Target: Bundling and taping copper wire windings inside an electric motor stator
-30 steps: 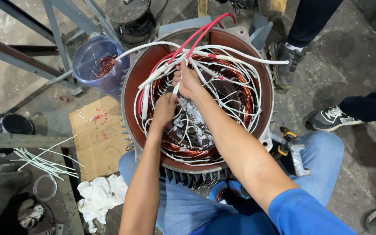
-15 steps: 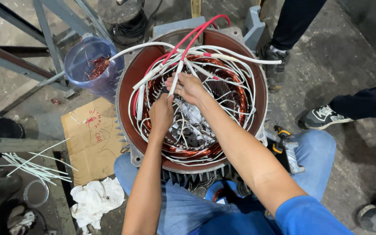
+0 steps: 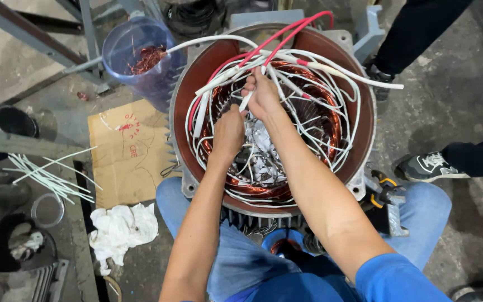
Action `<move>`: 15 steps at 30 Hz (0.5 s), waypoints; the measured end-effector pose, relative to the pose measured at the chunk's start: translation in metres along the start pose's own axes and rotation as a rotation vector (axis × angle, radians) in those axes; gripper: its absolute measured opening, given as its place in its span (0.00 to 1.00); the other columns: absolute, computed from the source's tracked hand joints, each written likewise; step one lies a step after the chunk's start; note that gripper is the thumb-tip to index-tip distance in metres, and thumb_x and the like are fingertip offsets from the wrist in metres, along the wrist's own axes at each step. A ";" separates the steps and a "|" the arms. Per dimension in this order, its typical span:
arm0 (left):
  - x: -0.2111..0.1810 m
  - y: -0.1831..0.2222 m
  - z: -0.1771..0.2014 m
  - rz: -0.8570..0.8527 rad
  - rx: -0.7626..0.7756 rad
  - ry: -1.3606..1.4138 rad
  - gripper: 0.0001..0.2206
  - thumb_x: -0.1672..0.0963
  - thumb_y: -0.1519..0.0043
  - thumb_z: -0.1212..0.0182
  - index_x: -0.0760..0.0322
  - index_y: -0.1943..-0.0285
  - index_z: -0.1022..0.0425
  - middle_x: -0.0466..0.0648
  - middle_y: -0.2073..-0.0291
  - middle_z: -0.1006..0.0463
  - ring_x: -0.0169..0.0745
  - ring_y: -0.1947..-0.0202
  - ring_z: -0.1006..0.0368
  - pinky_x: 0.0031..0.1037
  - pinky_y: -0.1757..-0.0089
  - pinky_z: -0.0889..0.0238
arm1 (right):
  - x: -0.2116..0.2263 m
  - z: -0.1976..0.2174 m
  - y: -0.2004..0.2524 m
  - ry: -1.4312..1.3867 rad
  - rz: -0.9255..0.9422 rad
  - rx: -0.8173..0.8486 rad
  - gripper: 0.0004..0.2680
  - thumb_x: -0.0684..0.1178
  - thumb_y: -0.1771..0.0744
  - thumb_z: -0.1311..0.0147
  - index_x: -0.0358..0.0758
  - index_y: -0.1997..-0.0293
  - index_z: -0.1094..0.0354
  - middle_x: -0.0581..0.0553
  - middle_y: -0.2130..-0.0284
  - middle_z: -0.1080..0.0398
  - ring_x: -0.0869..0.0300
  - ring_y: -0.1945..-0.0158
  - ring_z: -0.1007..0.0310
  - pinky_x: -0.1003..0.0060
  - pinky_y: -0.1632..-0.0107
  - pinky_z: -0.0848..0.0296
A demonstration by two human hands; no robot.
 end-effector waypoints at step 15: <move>0.035 0.009 0.022 -0.038 0.173 0.173 0.15 0.52 0.21 0.56 0.67 0.57 0.37 0.57 0.71 0.25 0.56 0.75 0.33 0.52 0.70 0.47 | -0.009 -0.045 0.041 -0.262 0.079 -0.258 0.06 0.49 0.26 0.47 0.41 0.57 0.39 0.57 0.81 0.51 0.69 0.82 0.58 0.72 0.81 0.58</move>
Point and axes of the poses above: each hand's wrist, its own y-axis away from the middle knuckle, its own z-axis out of the back of the hand, x = y × z, the point moved 4 cm from there along -y, towards the middle knuckle
